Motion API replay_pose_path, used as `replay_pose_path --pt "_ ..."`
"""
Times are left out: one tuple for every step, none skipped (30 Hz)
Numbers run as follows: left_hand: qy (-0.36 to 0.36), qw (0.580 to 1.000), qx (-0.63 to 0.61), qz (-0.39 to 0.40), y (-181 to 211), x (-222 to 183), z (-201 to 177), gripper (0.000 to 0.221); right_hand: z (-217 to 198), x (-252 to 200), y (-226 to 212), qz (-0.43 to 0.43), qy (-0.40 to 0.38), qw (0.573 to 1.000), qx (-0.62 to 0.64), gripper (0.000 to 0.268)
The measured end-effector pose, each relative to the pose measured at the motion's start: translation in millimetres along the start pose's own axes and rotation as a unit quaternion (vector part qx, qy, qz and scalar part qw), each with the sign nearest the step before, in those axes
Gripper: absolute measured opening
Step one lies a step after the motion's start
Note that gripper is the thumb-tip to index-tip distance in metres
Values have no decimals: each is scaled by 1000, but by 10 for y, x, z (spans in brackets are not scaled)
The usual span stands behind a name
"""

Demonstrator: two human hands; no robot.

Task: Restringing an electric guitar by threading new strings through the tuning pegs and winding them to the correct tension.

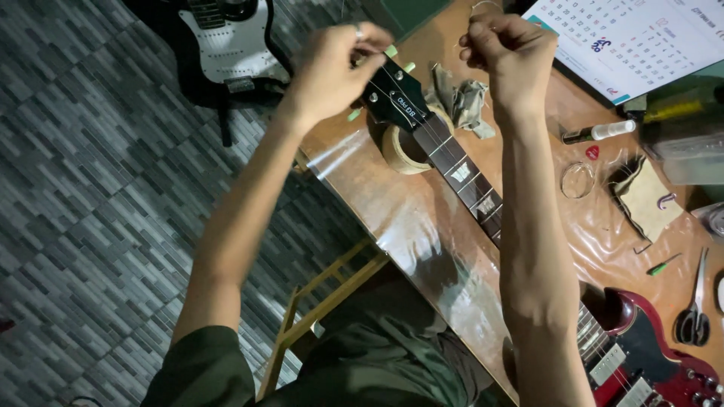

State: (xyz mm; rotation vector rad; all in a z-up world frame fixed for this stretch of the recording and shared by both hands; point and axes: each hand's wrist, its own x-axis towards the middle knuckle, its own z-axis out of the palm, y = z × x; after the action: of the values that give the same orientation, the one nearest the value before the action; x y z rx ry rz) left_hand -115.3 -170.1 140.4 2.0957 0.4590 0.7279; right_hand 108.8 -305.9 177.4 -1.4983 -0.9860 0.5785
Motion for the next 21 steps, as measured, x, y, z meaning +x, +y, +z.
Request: replay_pose_path --pt "1 1000 -8 23 35 59 84 25 7 -11 4 2 -7 1000 4 9" --pt "1 999 -17 46 73 117 168 30 12 -23 6 4 -13 1000 8 5" --pt "1 999 -18 48 89 179 245 30 24 -39 -10 3 -12 1000 6 5" --pt "5 998 -40 53 107 241 324 39 34 -56 -25 12 -13 1000 -23 6" --pt "9 996 -62 57 125 295 406 50 45 -79 -34 22 -14 998 -51 7" --pt "9 996 -63 57 167 359 451 50 26 -85 1 22 -14 998 -52 7" --pt "23 995 -75 60 206 412 493 49 16 -98 41 -31 -36 995 -84 9" --pt "38 994 -86 62 246 466 536 49 4 -111 81 -84 -59 988 -115 18" --pt "37 994 -85 61 275 513 543 49 17 -128 53 -83 -60 988 -114 18" --pt "46 991 -85 91 308 561 553 26 26 -145 25 -104 -60 980 -159 14" --pt "54 988 -83 122 344 619 557 9 33 -156 -8 -126 -59 969 -203 12" --pt "53 988 -82 122 344 593 513 9 34 -148 -14 -126 -57 970 -201 12" --pt "62 989 -93 94 345 565 480 8 27 -149 -17 -138 -55 972 -181 11" --pt "71 990 -104 65 344 537 446 7 22 -149 -18 -149 -52 974 -161 10" --pt "70 990 -104 65 366 475 404 7 14 -142 4 -148 -50 975 -160 10" --pt "48 980 -194 -3 386 411 358 5 12 -136 26 -145 -46 977 -147 8" --pt "27 957 -280 -71 401 340 302 3 21 -126 47 -142 -43 980 -134 6" --pt "27 957 -279 -73 400 281 299 3 52 -147 62 -141 -43 980 -133 6" --pt "31 942 -312 -123 401 229 283 2 89 -153 67 -151 -28 981 -118 10" --pt "36 923 -343 -173 406 177 264 4 127 -160 67 -161 -13 981 -104 14" --pt "36 923 -343 -172 350 135 305 4 195 -253 -36 -163 -12 981 -104 14"
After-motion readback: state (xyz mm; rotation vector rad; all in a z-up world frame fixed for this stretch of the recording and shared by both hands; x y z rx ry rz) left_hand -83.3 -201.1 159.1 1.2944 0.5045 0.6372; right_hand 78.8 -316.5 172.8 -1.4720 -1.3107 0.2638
